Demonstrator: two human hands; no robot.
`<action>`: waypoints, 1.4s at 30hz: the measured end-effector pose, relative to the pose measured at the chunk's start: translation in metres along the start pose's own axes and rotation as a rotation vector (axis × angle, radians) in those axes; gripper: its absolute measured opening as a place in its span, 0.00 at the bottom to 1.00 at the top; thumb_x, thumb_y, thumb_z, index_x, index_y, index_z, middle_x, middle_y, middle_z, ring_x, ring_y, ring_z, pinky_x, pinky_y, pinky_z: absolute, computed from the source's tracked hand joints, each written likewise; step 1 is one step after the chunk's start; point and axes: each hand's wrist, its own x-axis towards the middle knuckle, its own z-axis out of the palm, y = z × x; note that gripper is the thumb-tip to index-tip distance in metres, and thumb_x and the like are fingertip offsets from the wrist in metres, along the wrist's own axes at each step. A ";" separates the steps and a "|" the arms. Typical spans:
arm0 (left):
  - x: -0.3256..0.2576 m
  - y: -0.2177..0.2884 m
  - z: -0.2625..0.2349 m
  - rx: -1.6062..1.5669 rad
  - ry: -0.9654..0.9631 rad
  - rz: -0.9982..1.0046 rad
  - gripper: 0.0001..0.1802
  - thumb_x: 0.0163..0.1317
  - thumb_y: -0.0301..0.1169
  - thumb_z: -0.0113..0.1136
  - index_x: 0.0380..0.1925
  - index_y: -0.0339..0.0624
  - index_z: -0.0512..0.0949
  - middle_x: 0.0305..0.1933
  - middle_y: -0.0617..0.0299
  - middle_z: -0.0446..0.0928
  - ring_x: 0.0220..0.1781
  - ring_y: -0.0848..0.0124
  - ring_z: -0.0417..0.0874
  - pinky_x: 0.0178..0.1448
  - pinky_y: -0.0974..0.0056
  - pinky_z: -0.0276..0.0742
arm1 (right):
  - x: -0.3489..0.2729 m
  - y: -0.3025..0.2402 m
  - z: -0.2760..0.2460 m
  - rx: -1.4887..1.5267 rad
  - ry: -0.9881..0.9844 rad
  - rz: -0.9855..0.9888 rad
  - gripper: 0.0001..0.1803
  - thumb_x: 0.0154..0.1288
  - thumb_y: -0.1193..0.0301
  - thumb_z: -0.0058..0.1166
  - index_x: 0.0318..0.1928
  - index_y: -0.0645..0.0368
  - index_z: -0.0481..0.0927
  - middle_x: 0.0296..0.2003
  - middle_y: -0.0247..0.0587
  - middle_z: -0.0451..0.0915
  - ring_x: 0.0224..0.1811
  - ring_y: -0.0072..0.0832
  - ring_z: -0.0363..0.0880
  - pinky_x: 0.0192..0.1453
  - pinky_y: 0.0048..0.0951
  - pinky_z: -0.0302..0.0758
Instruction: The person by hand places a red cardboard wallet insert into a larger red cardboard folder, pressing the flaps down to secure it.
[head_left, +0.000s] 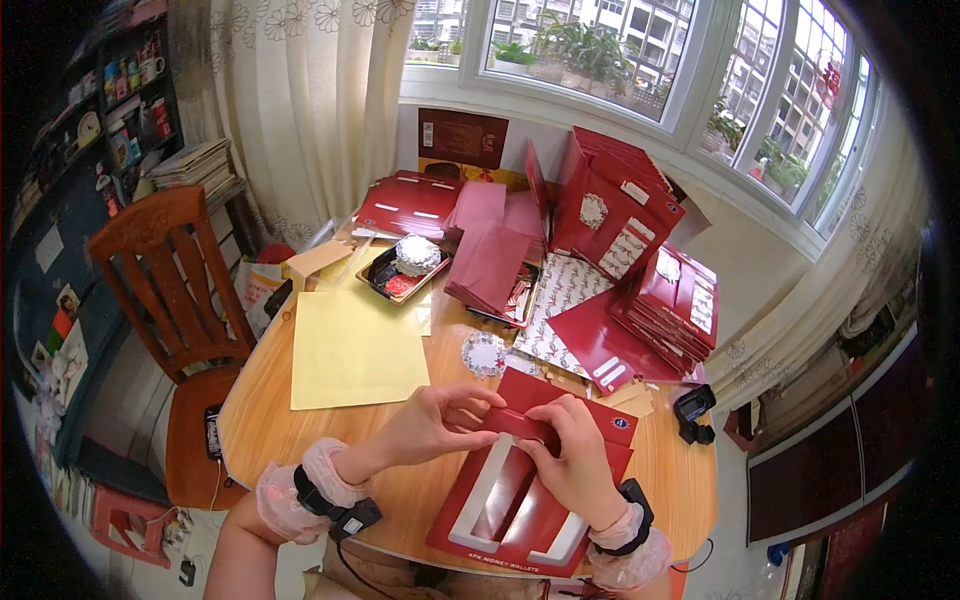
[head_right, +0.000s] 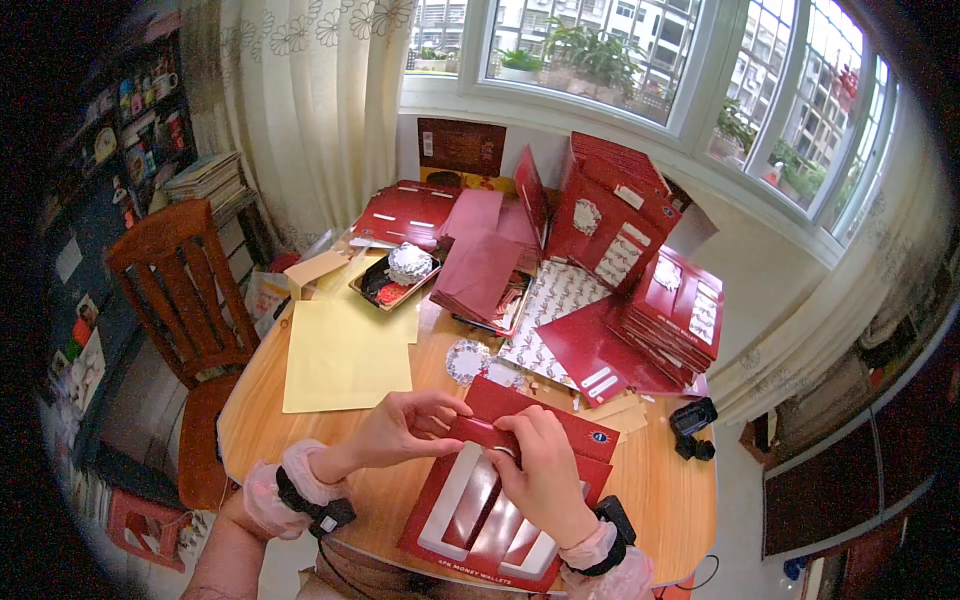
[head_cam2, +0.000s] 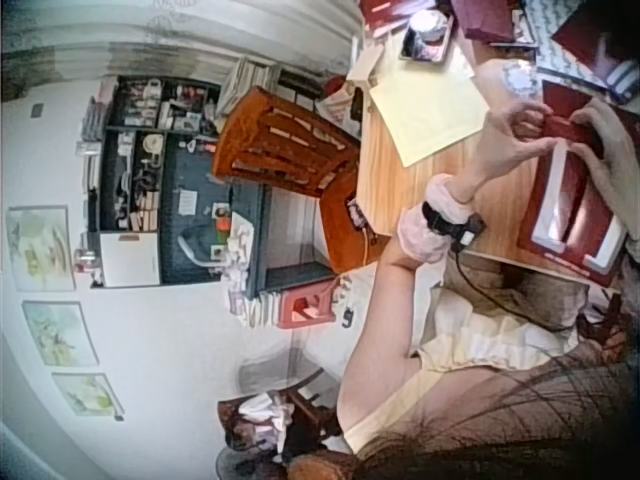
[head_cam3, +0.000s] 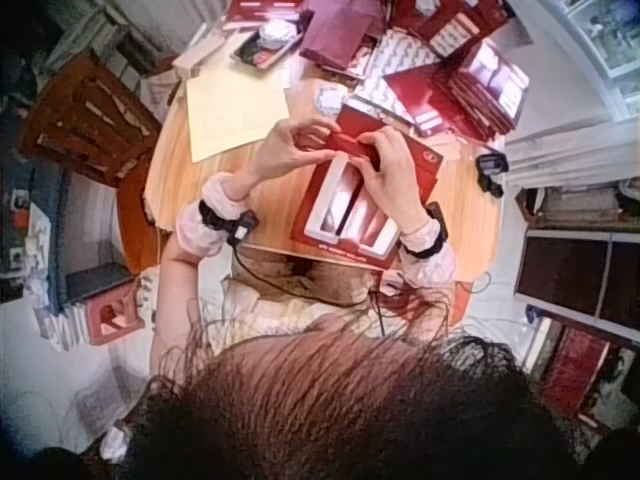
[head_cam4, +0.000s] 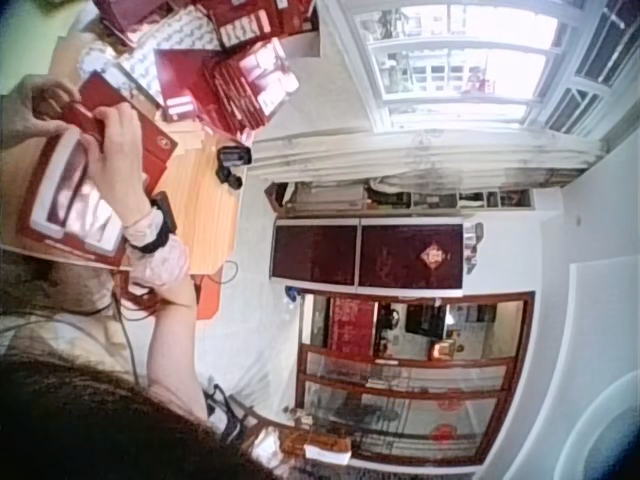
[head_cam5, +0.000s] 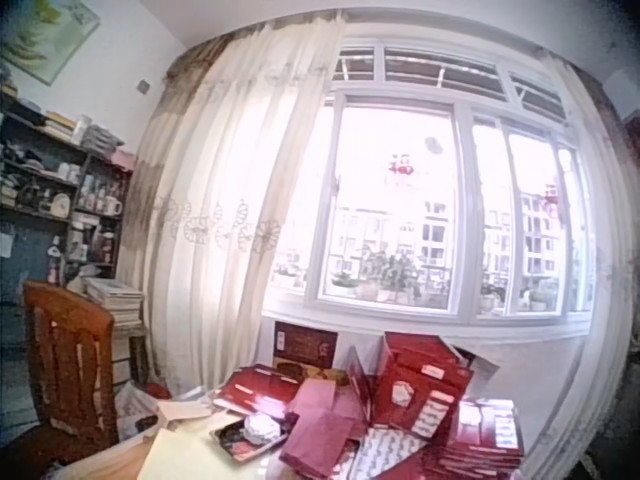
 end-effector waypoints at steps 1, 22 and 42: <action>0.000 0.001 0.000 0.028 -0.017 0.001 0.20 0.60 0.22 0.69 0.52 0.37 0.78 0.40 0.60 0.84 0.42 0.78 0.84 0.49 0.71 0.83 | 0.000 -0.001 0.000 -0.010 0.004 -0.022 0.18 0.51 0.75 0.66 0.44 0.62 0.77 0.40 0.47 0.74 0.45 0.45 0.73 0.48 0.40 0.71; -0.003 -0.001 0.000 -0.026 -0.056 -0.006 0.16 0.61 0.23 0.68 0.50 0.35 0.79 0.41 0.63 0.83 0.43 0.81 0.83 0.47 0.75 0.82 | 0.002 -0.010 -0.003 -0.083 -0.098 -0.092 0.16 0.54 0.76 0.64 0.43 0.63 0.75 0.38 0.48 0.71 0.43 0.46 0.71 0.47 0.41 0.71; 0.003 0.001 -0.003 0.155 0.085 0.004 0.10 0.60 0.26 0.71 0.42 0.38 0.85 0.35 0.68 0.84 0.34 0.84 0.80 0.38 0.77 0.77 | -0.006 0.012 -0.037 -0.240 -0.200 -0.050 0.22 0.53 0.77 0.64 0.50 0.61 0.76 0.45 0.43 0.74 0.50 0.43 0.72 0.55 0.40 0.70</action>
